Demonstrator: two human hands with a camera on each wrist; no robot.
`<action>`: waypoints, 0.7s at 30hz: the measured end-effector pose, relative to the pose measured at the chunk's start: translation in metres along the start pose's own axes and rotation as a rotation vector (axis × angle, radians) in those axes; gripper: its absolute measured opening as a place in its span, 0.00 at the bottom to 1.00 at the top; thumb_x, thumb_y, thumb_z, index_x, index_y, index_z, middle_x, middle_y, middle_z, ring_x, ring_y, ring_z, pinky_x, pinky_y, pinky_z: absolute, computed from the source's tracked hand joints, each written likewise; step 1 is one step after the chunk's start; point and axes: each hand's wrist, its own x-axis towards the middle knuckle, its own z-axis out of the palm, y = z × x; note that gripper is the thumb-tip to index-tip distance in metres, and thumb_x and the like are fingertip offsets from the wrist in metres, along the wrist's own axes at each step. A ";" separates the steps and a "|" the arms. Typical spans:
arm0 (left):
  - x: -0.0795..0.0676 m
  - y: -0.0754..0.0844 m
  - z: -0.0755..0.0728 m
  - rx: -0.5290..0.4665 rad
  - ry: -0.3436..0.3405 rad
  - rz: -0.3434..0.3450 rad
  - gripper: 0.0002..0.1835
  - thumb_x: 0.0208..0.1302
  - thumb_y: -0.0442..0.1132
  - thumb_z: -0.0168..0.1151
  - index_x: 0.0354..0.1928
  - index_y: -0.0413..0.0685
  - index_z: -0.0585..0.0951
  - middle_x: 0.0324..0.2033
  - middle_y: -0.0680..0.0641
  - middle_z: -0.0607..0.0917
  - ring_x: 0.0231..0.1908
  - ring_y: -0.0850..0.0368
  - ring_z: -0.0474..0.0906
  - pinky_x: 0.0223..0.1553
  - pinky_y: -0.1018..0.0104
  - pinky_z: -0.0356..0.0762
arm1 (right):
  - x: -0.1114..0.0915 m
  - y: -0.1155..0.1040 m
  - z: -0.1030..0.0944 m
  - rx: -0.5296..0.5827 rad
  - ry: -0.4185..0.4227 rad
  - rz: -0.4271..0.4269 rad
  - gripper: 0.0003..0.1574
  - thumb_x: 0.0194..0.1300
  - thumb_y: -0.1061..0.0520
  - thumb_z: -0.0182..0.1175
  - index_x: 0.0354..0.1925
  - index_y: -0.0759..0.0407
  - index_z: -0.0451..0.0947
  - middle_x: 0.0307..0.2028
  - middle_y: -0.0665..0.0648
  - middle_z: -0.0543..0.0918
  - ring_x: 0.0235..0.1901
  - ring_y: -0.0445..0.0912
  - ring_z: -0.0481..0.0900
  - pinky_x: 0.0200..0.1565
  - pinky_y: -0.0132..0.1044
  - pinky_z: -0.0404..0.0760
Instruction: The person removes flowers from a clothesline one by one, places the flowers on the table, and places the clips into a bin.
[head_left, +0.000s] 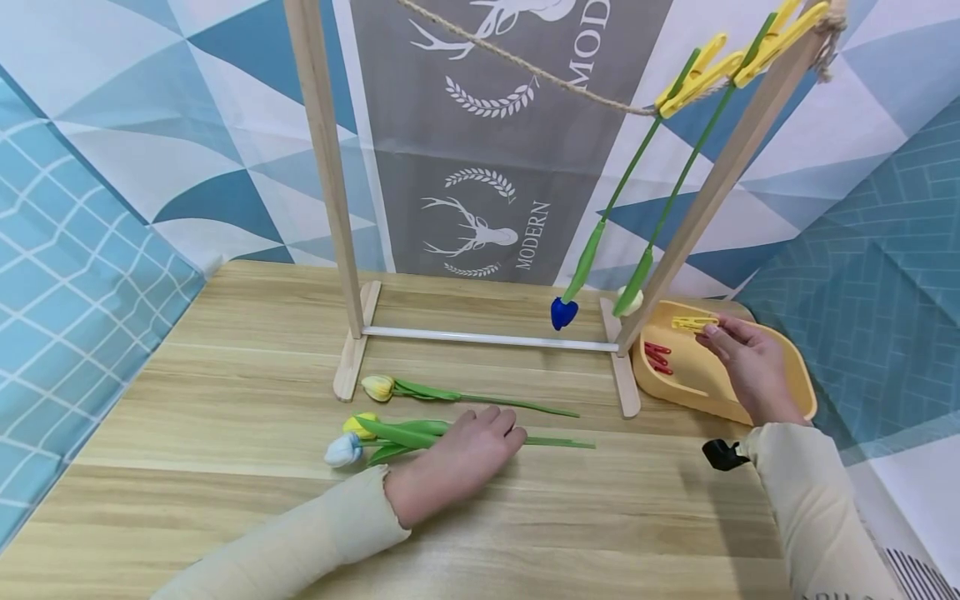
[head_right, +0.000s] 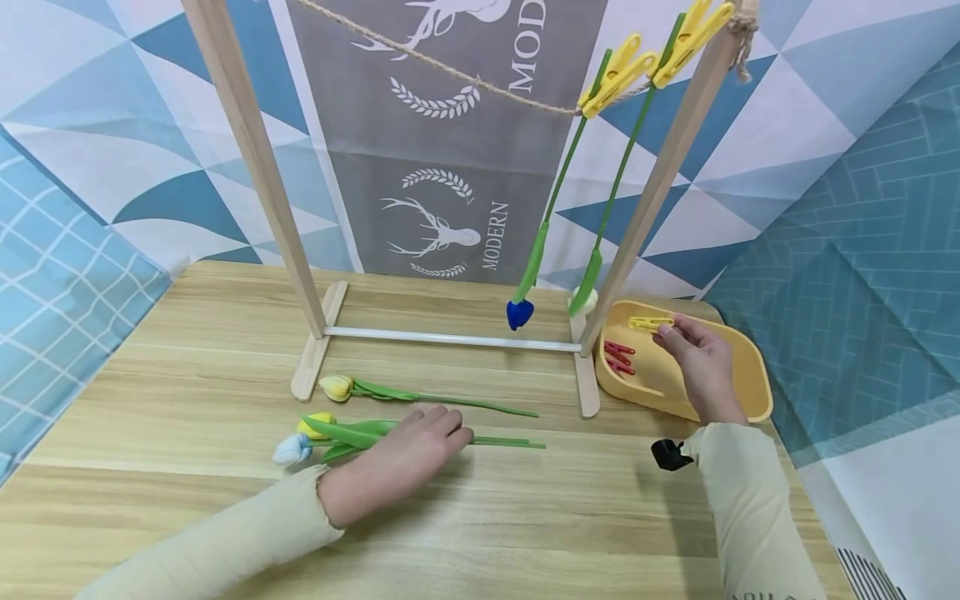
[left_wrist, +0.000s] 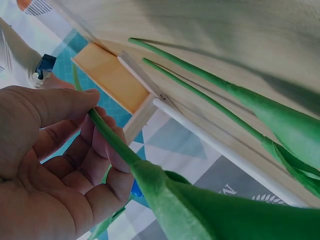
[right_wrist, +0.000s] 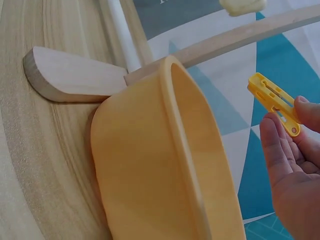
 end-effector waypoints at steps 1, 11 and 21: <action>0.000 0.001 0.000 -0.004 -0.009 -0.001 0.14 0.56 0.28 0.58 0.44 0.51 0.77 0.38 0.51 0.77 0.38 0.59 0.74 0.30 0.67 0.74 | 0.001 0.001 0.000 0.005 0.000 -0.003 0.39 0.60 0.46 0.60 0.63 0.62 0.64 0.44 0.43 0.75 0.41 0.29 0.80 0.43 0.17 0.75; -0.001 0.005 0.005 -0.036 -0.033 0.000 0.14 0.57 0.28 0.56 0.43 0.51 0.77 0.38 0.51 0.78 0.38 0.58 0.74 0.33 0.65 0.77 | 0.009 0.007 0.000 0.042 -0.001 0.046 0.38 0.61 0.48 0.60 0.63 0.64 0.62 0.43 0.44 0.75 0.39 0.29 0.81 0.39 0.17 0.77; -0.003 0.009 0.014 -0.020 -0.054 0.004 0.15 0.54 0.28 0.58 0.42 0.52 0.78 0.39 0.52 0.78 0.39 0.59 0.74 0.33 0.65 0.77 | 0.020 0.013 0.000 0.003 0.006 0.131 0.48 0.62 0.47 0.59 0.70 0.64 0.51 0.41 0.40 0.75 0.38 0.26 0.80 0.66 0.46 0.53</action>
